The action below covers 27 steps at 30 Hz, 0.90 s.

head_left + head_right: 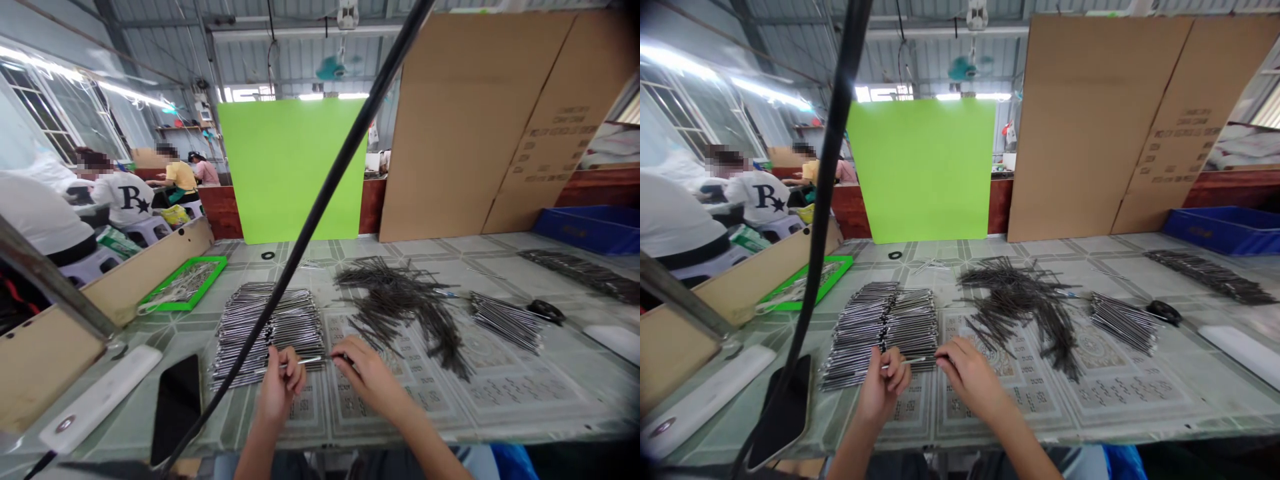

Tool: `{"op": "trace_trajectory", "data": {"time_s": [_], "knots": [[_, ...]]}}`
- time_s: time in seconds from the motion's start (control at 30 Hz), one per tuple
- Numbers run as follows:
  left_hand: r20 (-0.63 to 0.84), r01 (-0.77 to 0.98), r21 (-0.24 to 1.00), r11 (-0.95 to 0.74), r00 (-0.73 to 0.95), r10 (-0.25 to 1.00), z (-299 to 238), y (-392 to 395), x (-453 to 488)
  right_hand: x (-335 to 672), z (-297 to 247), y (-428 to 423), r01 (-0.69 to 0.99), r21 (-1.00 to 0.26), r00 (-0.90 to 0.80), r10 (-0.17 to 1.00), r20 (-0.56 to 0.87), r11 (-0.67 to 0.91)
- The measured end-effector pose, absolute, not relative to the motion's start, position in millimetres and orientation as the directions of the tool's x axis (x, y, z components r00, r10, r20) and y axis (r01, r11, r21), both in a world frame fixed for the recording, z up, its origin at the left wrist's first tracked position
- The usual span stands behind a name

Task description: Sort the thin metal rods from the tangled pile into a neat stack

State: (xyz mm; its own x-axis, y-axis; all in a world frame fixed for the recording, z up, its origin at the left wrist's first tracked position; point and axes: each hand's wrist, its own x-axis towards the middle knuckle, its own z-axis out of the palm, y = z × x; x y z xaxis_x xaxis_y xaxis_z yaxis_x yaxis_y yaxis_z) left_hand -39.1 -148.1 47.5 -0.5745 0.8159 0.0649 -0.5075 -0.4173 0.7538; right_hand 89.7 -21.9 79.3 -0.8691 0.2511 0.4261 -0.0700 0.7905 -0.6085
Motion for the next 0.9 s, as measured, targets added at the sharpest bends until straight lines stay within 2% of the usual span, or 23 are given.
{"op": "trace_trajectory", "data": {"time_s": [0.43, 0.73, 0.8, 0.9], "knots": [[0.066, -0.509, 0.749, -0.425, -0.580, 0.812, 43.0, -150.2, -43.0, 88.1, 79.4, -24.4, -0.073, -0.596, -0.876, 0.234, 0.422, 0.800], [0.082, -0.480, 0.780, -0.401, -0.558, 0.826, 40.5, -151.2, -44.1, 86.3, 80.8, -28.4, -0.074, -0.637, -0.891, 0.236, 0.388, 0.768], [0.085, -0.437, 0.815, -0.380, -0.558, 0.825, 40.6, -150.0, -41.7, 84.8, 80.7, -29.7, -0.078, -0.642, -0.894, 0.232, 0.384, 0.763], [0.120, -0.251, 0.897, -0.363, -0.652, 0.749, 42.1, -148.3, -36.5, 81.0, 77.0, -33.0, -0.070, -0.656, -0.897, 0.240, 0.370, 0.752]]}}
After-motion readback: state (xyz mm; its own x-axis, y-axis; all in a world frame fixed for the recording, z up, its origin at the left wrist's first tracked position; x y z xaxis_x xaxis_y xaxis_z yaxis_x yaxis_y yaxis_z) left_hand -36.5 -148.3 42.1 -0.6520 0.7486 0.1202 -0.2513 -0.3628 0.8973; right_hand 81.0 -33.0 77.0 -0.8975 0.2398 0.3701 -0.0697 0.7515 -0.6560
